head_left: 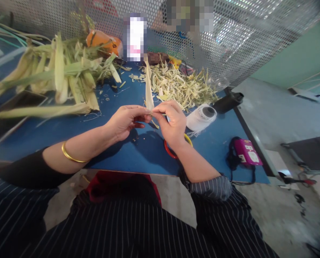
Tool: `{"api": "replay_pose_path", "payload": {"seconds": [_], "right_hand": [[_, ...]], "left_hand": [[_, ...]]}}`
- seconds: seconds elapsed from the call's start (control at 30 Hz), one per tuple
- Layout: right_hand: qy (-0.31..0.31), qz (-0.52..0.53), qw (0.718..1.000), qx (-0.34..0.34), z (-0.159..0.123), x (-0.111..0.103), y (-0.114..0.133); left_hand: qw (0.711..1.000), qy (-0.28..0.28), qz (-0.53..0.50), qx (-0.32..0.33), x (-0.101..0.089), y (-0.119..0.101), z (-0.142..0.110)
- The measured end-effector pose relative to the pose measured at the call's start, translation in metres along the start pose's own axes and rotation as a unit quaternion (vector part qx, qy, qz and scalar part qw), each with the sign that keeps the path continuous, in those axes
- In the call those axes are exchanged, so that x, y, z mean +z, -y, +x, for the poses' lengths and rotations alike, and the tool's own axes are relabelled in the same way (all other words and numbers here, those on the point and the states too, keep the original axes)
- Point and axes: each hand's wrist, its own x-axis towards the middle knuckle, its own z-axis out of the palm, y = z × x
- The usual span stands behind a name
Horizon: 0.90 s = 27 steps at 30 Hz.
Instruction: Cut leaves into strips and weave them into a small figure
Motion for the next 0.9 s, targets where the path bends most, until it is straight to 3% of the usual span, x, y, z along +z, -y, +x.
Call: {"api": "replay_pose_path", "payload": {"seconds": [0.23, 0.53, 0.9], "right_hand": [[-0.001, -0.007, 1.000, -0.011, 0.001, -0.001, 0.001], [0.026, 0.029, 0.996, 0.076, 0.000, 0.000, 0.004], [0.001, 0.042, 0.993, 0.114, 0.000, 0.002, 0.003]], "left_hand": [[0.999, -0.009, 0.020, 0.047, 0.000, 0.003, 0.001], [0.975, -0.075, 0.106, 0.180, 0.005, 0.009, 0.001], [0.966, -0.063, 0.142, 0.205, 0.004, 0.011, 0.000]]}}
